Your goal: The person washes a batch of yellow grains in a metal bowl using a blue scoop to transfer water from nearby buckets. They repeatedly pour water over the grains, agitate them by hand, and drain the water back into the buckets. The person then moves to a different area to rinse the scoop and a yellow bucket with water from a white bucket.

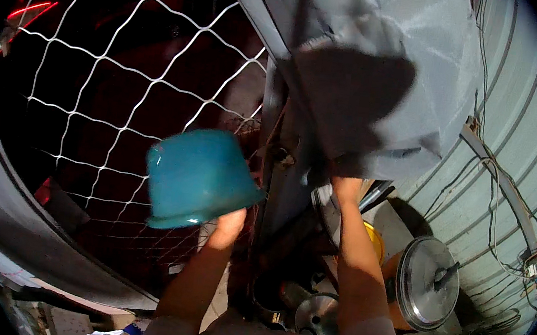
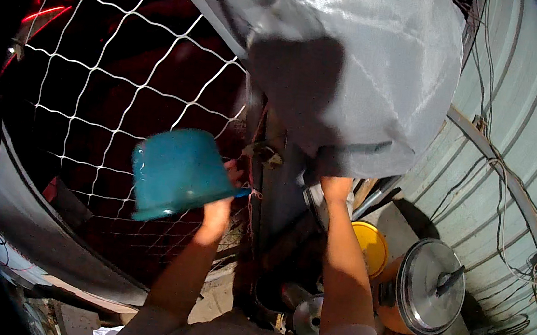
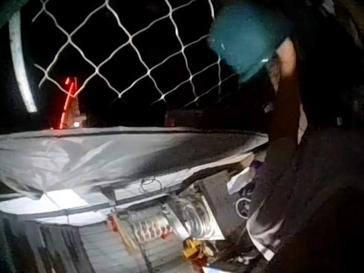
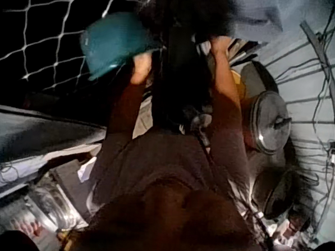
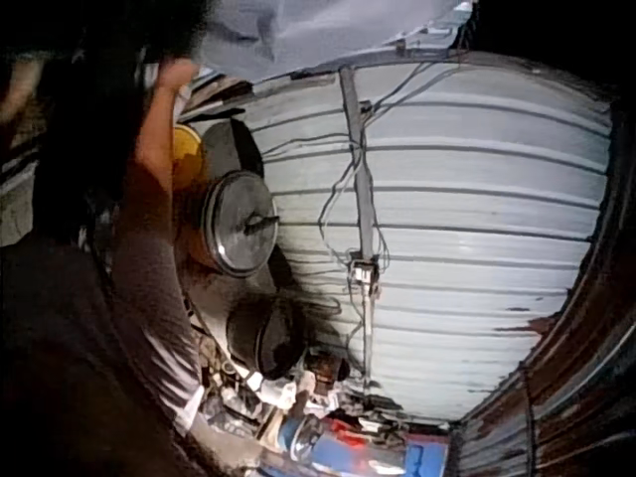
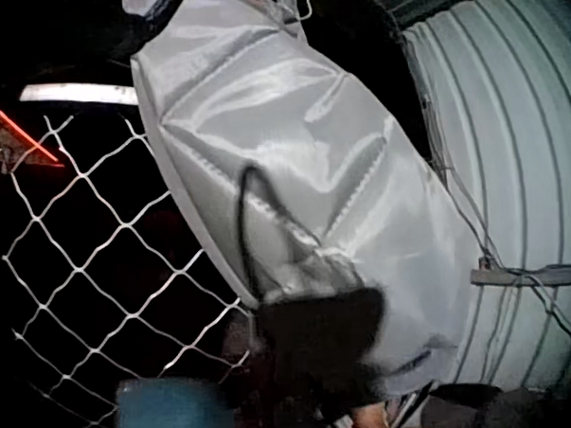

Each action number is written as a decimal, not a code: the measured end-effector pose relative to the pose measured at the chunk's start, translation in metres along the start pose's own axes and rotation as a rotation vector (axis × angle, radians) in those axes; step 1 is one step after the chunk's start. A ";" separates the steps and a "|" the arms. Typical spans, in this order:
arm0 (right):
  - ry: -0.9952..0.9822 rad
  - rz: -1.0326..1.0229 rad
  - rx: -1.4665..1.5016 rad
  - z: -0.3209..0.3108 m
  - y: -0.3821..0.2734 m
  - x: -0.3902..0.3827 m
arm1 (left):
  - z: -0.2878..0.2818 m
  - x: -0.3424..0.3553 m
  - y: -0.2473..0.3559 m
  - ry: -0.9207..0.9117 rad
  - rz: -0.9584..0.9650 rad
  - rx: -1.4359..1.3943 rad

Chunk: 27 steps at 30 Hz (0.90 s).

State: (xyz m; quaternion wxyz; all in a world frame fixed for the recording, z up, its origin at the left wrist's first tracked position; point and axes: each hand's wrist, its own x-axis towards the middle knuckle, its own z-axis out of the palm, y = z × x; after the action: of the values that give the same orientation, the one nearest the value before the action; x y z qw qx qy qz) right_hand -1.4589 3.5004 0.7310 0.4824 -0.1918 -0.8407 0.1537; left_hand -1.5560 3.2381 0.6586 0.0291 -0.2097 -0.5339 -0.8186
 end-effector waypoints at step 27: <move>-0.138 -0.024 -0.221 -0.017 0.031 -0.009 | 0.107 -0.003 0.022 0.526 0.178 0.195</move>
State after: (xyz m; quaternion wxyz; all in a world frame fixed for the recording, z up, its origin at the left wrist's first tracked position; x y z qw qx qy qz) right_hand -1.4344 3.5243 0.7188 0.4013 -0.2229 -0.8859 0.0671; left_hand -1.5141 3.3234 0.7129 0.2583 -0.0327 -0.5637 -0.7838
